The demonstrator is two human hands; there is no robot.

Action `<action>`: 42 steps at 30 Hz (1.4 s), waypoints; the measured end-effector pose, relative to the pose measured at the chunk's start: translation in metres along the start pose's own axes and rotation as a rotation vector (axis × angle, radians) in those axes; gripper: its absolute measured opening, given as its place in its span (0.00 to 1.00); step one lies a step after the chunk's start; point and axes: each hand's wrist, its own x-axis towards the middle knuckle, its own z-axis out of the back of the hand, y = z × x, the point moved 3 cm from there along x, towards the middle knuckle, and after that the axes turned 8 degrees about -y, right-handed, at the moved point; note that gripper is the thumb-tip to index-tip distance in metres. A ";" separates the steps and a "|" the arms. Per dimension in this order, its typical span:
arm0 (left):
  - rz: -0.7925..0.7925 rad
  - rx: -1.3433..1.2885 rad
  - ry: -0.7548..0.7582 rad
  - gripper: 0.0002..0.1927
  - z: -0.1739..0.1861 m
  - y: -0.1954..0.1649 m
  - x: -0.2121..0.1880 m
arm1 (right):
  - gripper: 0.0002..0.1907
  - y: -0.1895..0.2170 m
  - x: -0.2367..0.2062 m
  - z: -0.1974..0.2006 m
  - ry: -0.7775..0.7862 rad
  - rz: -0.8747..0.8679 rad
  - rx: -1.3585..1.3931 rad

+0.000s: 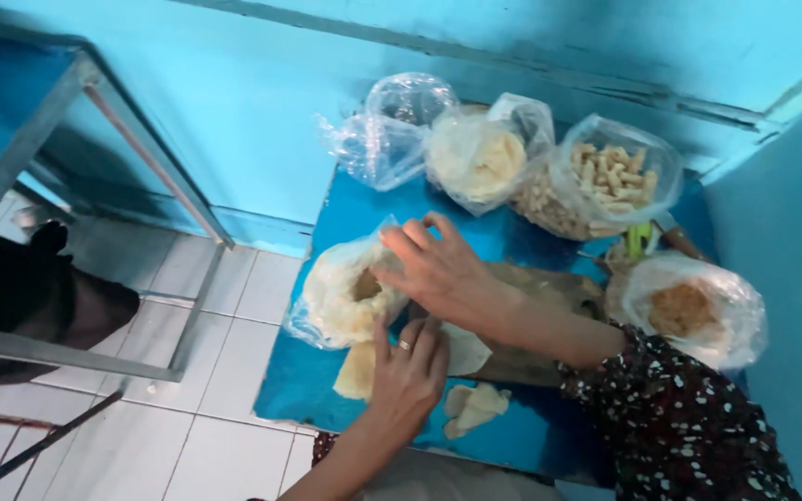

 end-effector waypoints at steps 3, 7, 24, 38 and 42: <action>0.001 -0.008 0.008 0.17 -0.001 0.005 0.000 | 0.11 0.001 0.012 -0.004 -0.024 0.034 0.030; 0.014 -0.018 -0.002 0.19 -0.002 0.010 0.000 | 0.06 0.002 0.017 -0.020 0.116 0.071 0.047; 0.112 -0.061 0.005 0.19 0.016 0.004 0.003 | 0.24 -0.033 0.007 -0.033 0.185 -0.353 0.845; 0.070 0.281 0.286 0.28 -0.016 -0.011 0.034 | 0.36 -0.029 -0.120 0.004 0.221 -0.405 0.143; 0.057 0.264 0.294 0.25 -0.023 -0.011 0.032 | 0.38 -0.019 -0.116 0.005 0.223 -0.248 -0.120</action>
